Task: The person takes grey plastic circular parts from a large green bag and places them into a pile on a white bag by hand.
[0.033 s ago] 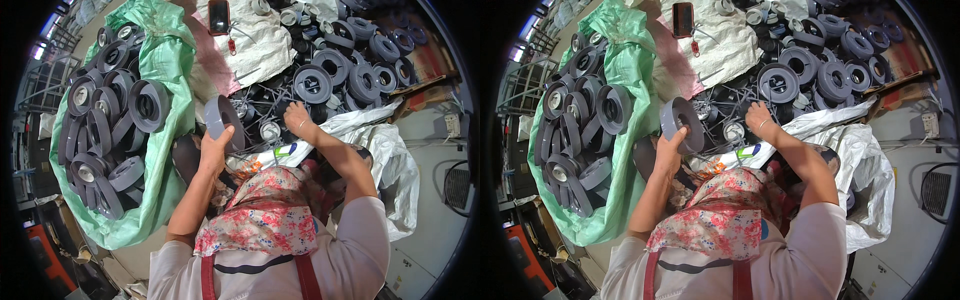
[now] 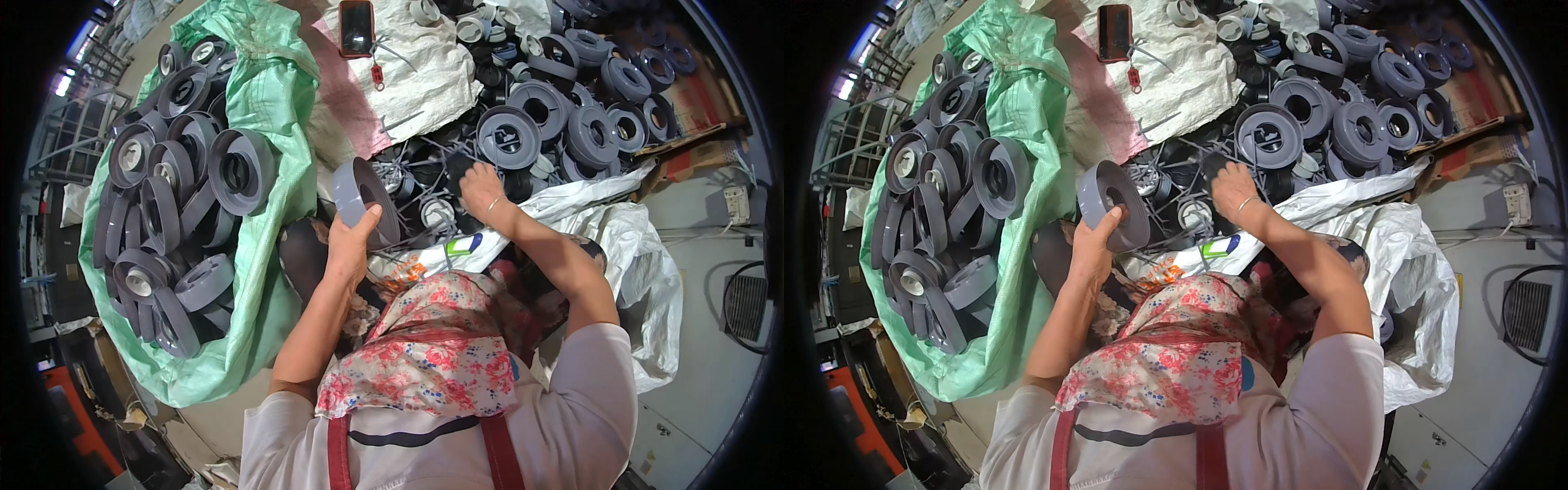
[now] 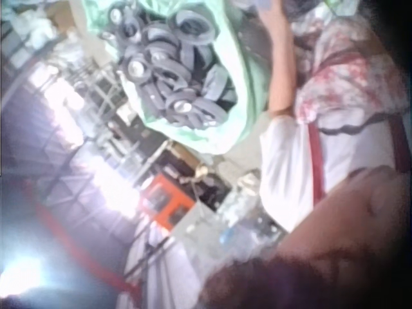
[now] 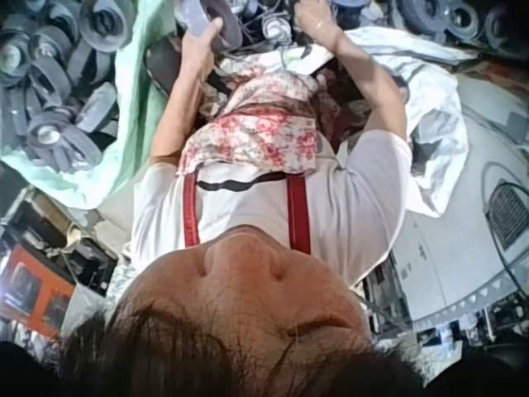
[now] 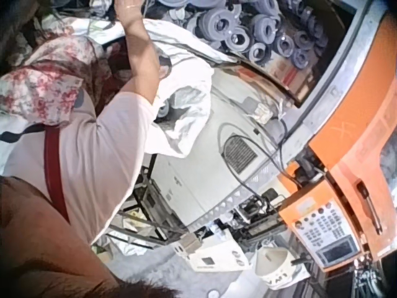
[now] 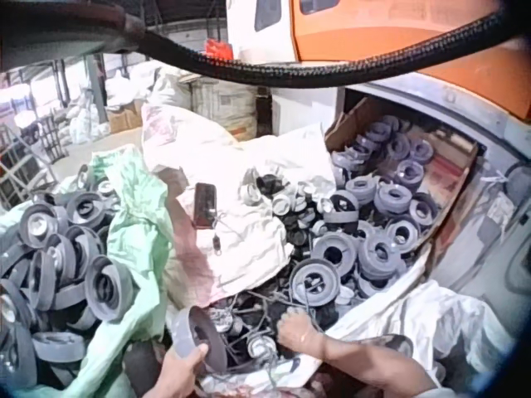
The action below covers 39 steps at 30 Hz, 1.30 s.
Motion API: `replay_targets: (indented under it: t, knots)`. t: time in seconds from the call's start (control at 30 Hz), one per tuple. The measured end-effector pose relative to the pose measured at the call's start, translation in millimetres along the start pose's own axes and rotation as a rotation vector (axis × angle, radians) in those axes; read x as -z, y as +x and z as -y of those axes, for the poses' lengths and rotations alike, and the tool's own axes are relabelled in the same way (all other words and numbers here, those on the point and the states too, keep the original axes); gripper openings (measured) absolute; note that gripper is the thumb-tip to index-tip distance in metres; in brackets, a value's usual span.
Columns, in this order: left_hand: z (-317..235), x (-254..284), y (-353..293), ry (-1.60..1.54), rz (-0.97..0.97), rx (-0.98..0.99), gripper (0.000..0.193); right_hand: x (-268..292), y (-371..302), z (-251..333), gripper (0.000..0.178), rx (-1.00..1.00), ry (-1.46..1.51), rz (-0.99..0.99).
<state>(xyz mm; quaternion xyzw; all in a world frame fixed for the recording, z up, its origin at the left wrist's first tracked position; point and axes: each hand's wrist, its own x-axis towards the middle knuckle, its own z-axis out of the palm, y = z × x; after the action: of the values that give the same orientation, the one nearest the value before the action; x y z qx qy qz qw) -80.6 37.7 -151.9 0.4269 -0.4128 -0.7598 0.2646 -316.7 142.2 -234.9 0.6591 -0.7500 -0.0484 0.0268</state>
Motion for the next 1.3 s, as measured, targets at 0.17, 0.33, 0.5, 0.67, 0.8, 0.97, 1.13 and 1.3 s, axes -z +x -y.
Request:
replay_targets:
  t: [0.17,0.33,0.5,0.67,0.8,0.97,1.13,1.3]
  knots:
    - [9.2,-21.8,-4.5,-0.28,0.233,0.14,0.041,83.6,-4.6,31.8,0.036,0.161,0.883,-0.506]
    - [-6.2,-28.4,-23.2,-0.21,0.371,0.058,0.043,127.7,-6.6,45.7,0.055,0.016,0.939,-0.246]
    - [-20.4,-23.6,-32.4,-0.23,0.419,0.146,0.038,147.8,-11.5,54.3,0.067,0.172,0.595,-0.147]
    - [-33.0,-14.9,-29.0,-0.224,0.505,0.265,0.035,151.2,-17.0,53.3,0.067,0.431,0.383,-0.246]
    - [-16.5,-23.5,-34.3,0.025,0.389,-0.04,0.036,158.1,-12.6,55.5,0.063,-0.267,1.206,0.045]
    - [-103.4,-3.1,-30.5,0.741,-0.331,-0.529,0.039,105.4,2.0,2.7,0.077,-0.247,1.2,0.667]
    - [-190.5,52.8,-15.8,0.227,-0.432,-1.451,0.051,22.6,16.9,-78.7,0.044,-0.469,0.215,0.276]
    - [-99.4,-12.7,-9.0,0.387,0.038,-0.435,0.046,4.9,24.8,-59.9,0.035,-0.453,0.211,0.267]
